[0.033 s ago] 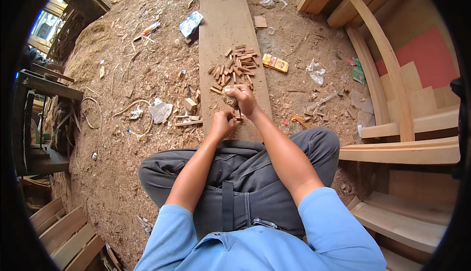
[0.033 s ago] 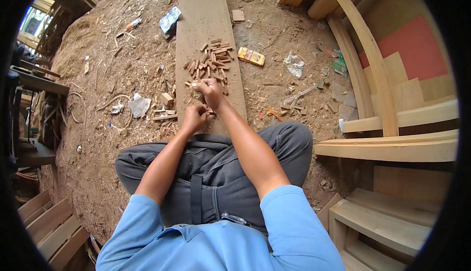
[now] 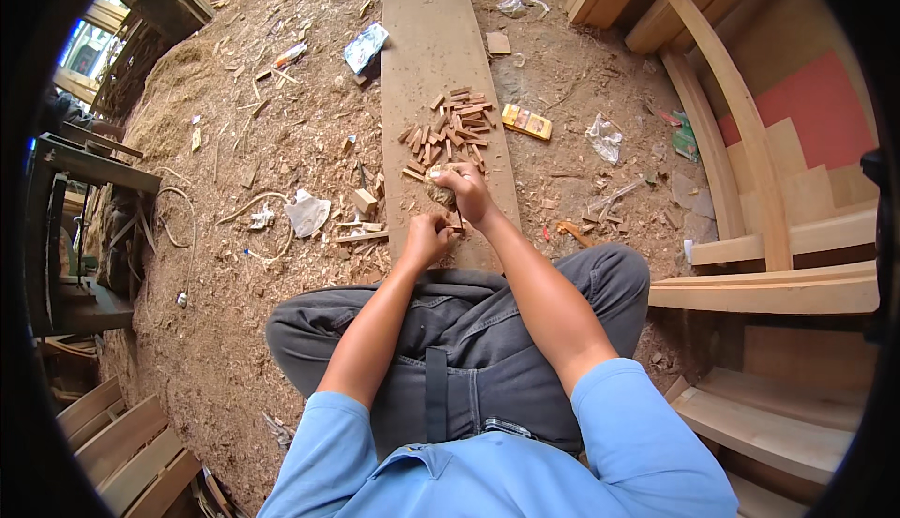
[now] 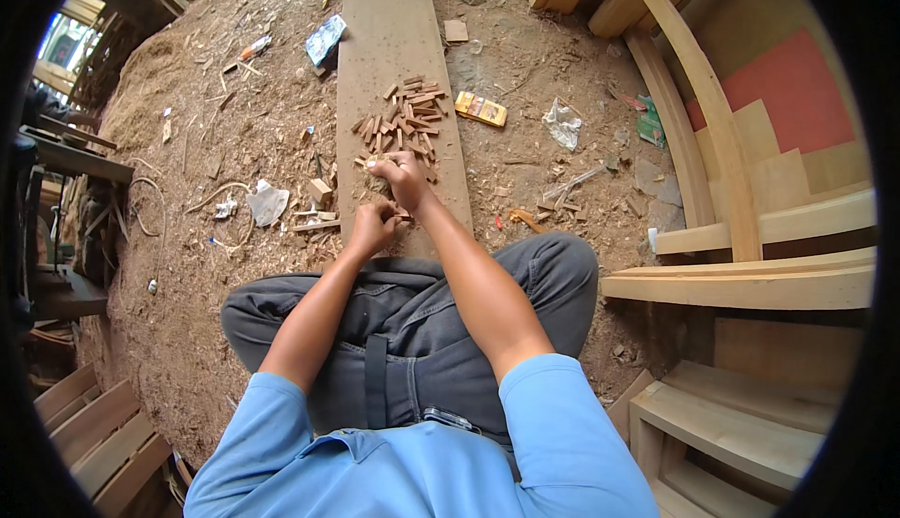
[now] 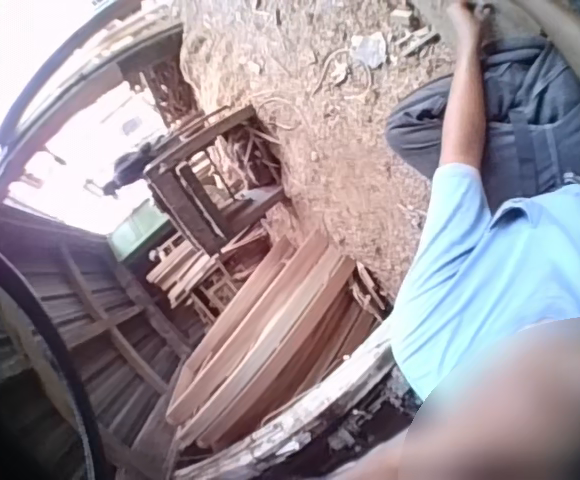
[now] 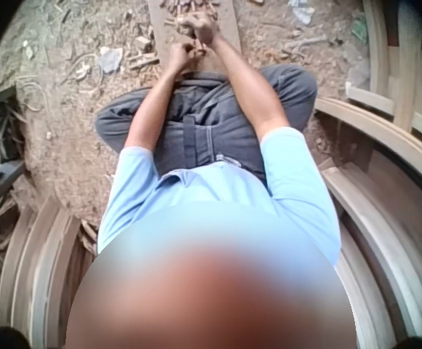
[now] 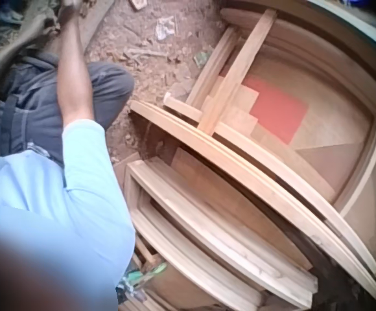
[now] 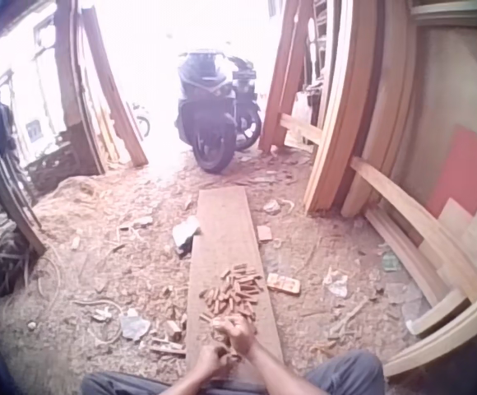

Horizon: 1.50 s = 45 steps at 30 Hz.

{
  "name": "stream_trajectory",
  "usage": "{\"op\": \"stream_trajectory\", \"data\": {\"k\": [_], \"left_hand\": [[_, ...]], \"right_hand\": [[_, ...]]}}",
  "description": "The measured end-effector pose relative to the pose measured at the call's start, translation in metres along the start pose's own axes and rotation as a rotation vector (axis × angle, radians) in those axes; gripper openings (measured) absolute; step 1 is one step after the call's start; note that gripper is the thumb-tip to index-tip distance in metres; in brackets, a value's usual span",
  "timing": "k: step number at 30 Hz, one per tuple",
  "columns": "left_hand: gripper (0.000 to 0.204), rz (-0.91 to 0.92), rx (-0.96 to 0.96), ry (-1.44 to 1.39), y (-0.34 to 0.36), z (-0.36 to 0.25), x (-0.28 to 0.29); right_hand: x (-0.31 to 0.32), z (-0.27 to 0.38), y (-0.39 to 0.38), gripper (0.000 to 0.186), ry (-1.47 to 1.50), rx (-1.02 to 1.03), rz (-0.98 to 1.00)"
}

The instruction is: The person sits on the floor and uses a chisel to carve and shape small wooden pieces. They repeatedly pick up pieces, shave them, and place them back on a board. A cat walks through the scene briefly.

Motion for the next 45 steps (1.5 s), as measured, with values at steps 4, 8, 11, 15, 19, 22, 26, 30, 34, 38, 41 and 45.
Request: {"op": "stream_trajectory", "data": {"k": [4,8,11,15,19,22,26,30,34,38,41,45], "left_hand": [[0.014,0.050,0.029,0.078,0.000,0.008,-0.006],[0.016,0.035,0.019,0.079,0.014,0.006,-0.006],[0.013,0.023,0.051,0.019,0.012,0.005,-0.004],[0.012,0.031,0.008,0.019,0.012,-0.001,-0.002],[0.015,0.063,-0.009,0.112,0.011,0.001,-0.004],[0.016,0.069,-0.028,0.087,0.015,0.000,-0.006],[0.017,0.066,0.011,0.073,0.010,0.006,-0.008],[0.016,0.048,-0.040,0.080,0.015,0.003,-0.007],[0.017,0.032,-0.024,0.055,0.012,0.004,-0.006],[0.015,0.048,-0.037,0.092,0.014,0.002,-0.007],[0.016,0.045,0.036,-0.018,0.014,0.005,-0.006],[0.013,0.068,0.018,0.120,0.014,0.004,-0.006]], "right_hand": [[0.001,-0.023,-0.001,0.025,-0.097,-0.202,0.023],[-0.008,-0.002,0.004,0.026,-0.115,-0.004,0.099],[-0.005,0.000,0.007,0.026,-0.025,-0.017,0.083],[-0.012,0.000,0.005,0.028,-0.226,0.048,0.156],[-0.012,-0.014,0.002,0.026,-0.155,-0.142,0.132],[-0.013,0.001,0.003,0.023,-0.212,0.006,0.085],[-0.014,0.004,-0.001,0.025,-0.008,-0.053,0.104],[-0.014,0.002,0.002,0.026,-0.109,-0.030,0.119],[-0.009,-0.001,0.003,0.027,-0.005,-0.062,0.050],[-0.014,0.004,0.002,0.026,-0.119,-0.014,0.106],[-0.013,0.016,0.002,0.027,0.050,0.018,0.094],[-0.019,-0.001,-0.001,0.023,-0.237,-0.098,0.149]]}}
Point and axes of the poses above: each hand's wrist, its own y-axis towards the middle knuckle, its own x-axis out of the back of the hand, z = x × y, the point moved 10 cm from there along y, towards the middle knuckle, and after that the axes turned 13 degrees about -z, right-handed, at the moved point
